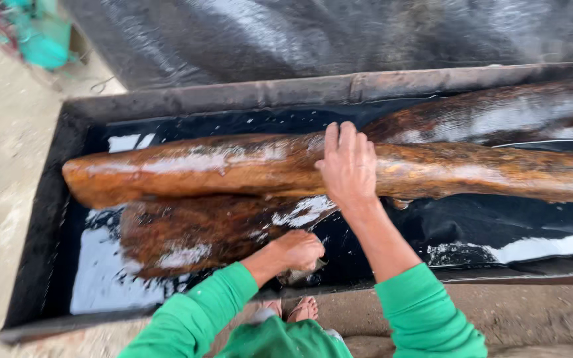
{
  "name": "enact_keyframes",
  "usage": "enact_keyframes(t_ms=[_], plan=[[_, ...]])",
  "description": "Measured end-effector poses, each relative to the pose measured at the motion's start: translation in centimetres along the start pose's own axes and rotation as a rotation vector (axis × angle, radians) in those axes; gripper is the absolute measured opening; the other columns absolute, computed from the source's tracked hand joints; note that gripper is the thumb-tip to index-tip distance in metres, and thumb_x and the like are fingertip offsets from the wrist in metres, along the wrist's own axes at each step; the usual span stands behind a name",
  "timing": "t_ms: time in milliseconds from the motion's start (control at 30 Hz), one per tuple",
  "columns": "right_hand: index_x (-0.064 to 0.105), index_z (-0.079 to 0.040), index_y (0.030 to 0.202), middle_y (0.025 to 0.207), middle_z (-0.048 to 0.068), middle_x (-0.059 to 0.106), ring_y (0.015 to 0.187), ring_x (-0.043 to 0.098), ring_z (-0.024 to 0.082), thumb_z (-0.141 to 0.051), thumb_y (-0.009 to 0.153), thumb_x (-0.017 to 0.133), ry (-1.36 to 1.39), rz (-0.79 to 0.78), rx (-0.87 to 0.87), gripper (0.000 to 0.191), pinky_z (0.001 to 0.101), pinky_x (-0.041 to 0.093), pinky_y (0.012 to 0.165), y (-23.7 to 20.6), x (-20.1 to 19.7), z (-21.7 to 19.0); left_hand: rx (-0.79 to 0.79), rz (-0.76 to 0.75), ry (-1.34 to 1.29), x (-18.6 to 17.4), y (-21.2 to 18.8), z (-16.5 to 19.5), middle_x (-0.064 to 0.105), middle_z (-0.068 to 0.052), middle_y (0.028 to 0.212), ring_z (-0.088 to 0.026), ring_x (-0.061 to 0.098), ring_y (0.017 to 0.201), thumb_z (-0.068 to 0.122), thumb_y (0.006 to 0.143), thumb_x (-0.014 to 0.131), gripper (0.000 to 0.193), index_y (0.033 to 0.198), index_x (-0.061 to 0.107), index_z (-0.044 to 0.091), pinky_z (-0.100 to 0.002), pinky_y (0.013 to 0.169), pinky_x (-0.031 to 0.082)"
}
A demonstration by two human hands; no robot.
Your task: The person washes a large piece of wood submerged in a black liquid-filled trough. They use a metal can to scoop liquid and pour it over the wood while rubbing the surface with their hands to clean it.
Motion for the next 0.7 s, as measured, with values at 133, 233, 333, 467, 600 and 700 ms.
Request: enact_keyframes(t_ms=[133, 233, 333, 467, 600, 700], plan=[[0.056, 0.001, 0.136, 0.125, 0.015, 0.055, 0.104, 0.059, 0.032, -0.034, 0.067, 0.089, 0.014, 0.043, 0.006, 0.084, 0.0446, 0.052, 0.088, -0.4, -0.5, -0.4, 0.029, -0.048, 0.025, 1.1, 2.3, 1.3, 0.074, -0.017, 0.077, -0.037, 0.073, 0.077, 0.014, 0.067, 0.073, 0.01, 0.074, 0.073, 0.006, -0.049, 0.069, 0.059], [0.056, -0.001, 0.136, 0.126, 0.014, 0.055, 0.106, 0.059, 0.032, -0.031, 0.067, 0.089, 0.037, 0.036, 0.037, 0.083, 0.0451, 0.052, 0.089, -0.4, -0.5, -0.2, 0.059, -0.061, 0.042, 1.3, 3.8, 2.0, 0.073, -0.016, 0.075, -0.036, 0.073, 0.074, 0.017, 0.067, 0.076, 0.011, 0.07, 0.073, 0.007, -0.048, 0.068, 0.059], [0.055, -0.001, 0.138, 0.13, 0.014, 0.054, 0.111, 0.058, 0.033, -0.03, 0.068, 0.089, 0.056, 0.01, 0.059, 0.083, 0.0458, 0.051, 0.092, -0.3, -0.4, 0.1, 0.088, -0.101, 0.072, 1.8, 5.1, 2.5, 0.073, -0.015, 0.072, -0.035, 0.073, 0.071, 0.018, 0.07, 0.076, 0.012, 0.066, 0.072, 0.008, -0.048, 0.067, 0.059], [0.051, 0.002, 0.141, 0.137, 0.019, 0.051, 0.117, 0.056, 0.036, -0.029, 0.072, 0.088, 0.063, -0.007, 0.027, 0.083, 0.0481, 0.05, 0.095, -0.2, -0.9, -0.4, 0.043, -0.122, 0.06, 1.8, 6.6, 2.3, 0.073, -0.015, 0.074, -0.034, 0.073, 0.073, 0.017, 0.071, 0.074, 0.008, 0.069, 0.074, 0.01, -0.046, 0.069, 0.059], [0.049, 0.002, 0.142, 0.141, 0.024, 0.046, 0.12, 0.054, 0.04, -0.029, 0.074, 0.086, 0.186, -0.096, -0.006, 0.084, 0.0506, 0.048, 0.098, -0.1, -1.3, -0.6, -0.011, -0.149, 0.065, 1.9, 8.9, 2.4, 0.073, -0.015, 0.078, -0.034, 0.072, 0.077, 0.017, 0.074, 0.072, 0.008, 0.073, 0.075, 0.01, -0.046, 0.072, 0.058], [0.048, 0.001, 0.145, 0.148, 0.028, 0.04, 0.127, 0.05, 0.045, -0.029, 0.075, 0.084, 0.341, -0.037, -0.078, 0.084, 0.0524, 0.046, 0.102, -1.0, -2.4, -0.1, -0.085, -0.163, 0.075, 2.4, 10.3, 1.9, 0.073, -0.016, 0.081, -0.034, 0.072, 0.081, 0.017, 0.076, 0.071, 0.009, 0.077, 0.076, 0.01, -0.046, 0.074, 0.057]])
Point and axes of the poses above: each hand's wrist, its own y-axis towards the middle knuckle, its own x-axis out of the palm, z = x × y, the point moved 9 cm from there along y, towards the middle knuckle
